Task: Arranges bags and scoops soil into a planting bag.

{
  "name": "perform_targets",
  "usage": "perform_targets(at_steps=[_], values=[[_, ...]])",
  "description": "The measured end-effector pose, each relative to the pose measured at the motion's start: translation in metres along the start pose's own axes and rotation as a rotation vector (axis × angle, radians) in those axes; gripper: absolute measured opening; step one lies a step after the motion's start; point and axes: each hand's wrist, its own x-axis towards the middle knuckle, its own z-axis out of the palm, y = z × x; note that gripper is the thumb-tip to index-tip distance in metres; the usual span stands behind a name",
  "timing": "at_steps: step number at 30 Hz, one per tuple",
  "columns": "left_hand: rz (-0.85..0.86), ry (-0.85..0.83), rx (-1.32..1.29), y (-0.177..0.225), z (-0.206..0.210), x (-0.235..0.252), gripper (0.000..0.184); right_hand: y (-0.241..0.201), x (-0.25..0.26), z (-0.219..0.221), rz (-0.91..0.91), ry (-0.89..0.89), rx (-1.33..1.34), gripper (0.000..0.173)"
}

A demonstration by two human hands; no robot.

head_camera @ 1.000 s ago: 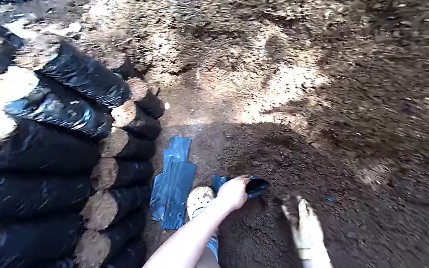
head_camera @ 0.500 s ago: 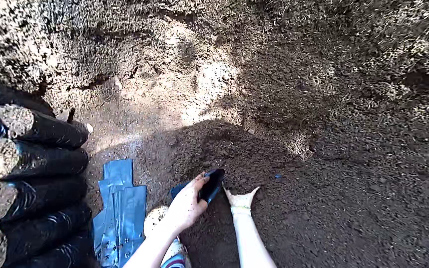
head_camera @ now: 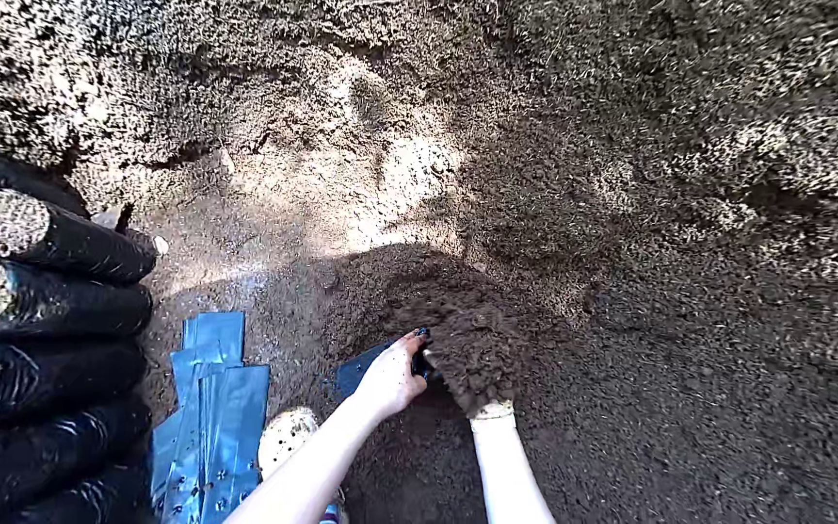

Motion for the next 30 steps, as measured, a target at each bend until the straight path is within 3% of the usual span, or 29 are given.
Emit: perform_targets(at_steps=[2, 5, 7, 8, 11, 15, 18, 20, 21, 24, 27, 30], values=[[-0.019, 0.020, 0.025, 0.016, -0.002, -0.009, 0.064, -0.014, -0.023, 0.029, 0.033, 0.220, 0.056, 0.053], [-0.030, 0.060, 0.051, 0.022, -0.006, -0.014, 0.070, -0.029, -0.025, 0.042, 0.110, 0.160, 0.100, 0.067], [0.013, 0.059, 0.059, 0.019, -0.005, -0.012, 0.076, -0.036, -0.020, 0.060, 0.084, 0.086, -0.007, 0.075], [0.029, 0.051, 0.050, 0.017, -0.003, -0.010, 0.080, -0.039, -0.020, 0.067, 0.073, 0.062, -0.095, 0.074], [-0.007, 0.033, 0.057, 0.019, -0.006, -0.009, 0.081, -0.044, -0.026, 0.084, 0.074, 0.068, -0.531, 0.047], [-0.037, 0.022, 0.098, 0.015, -0.010, -0.005, 0.082, -0.068, -0.014, 0.108, 0.202, -0.024, -1.131, 0.040], [0.001, 0.040, 0.125, 0.006, -0.012, -0.001, 0.082, -0.121, 0.049, 0.111, -0.096, -0.004, -1.576, 0.043], [0.007, 0.030, 0.139, 0.002, -0.010, 0.000, 0.082, -0.157, 0.116, 0.089, -0.325, 0.040, -1.796, 0.053], [0.008, 0.027, 0.145, 0.002, -0.008, 0.000, 0.082, -0.167, 0.145, 0.077, -0.344, 0.078, -1.856, 0.055], [0.034, 0.039, 0.135, 0.015, -0.004, -0.011, 0.080, -0.154, 0.182, 0.039, -0.070, 0.129, -1.887, 0.057], [0.107, 0.022, 0.116, 0.041, -0.009, -0.027, 0.079, -0.106, 0.165, 0.011, 0.200, 0.043, -1.909, 0.060], [0.077, -0.029, 0.226, 0.032, -0.010, -0.020, 0.080, -0.088, 0.134, -0.002, 0.327, -0.082, -1.784, 0.057]])
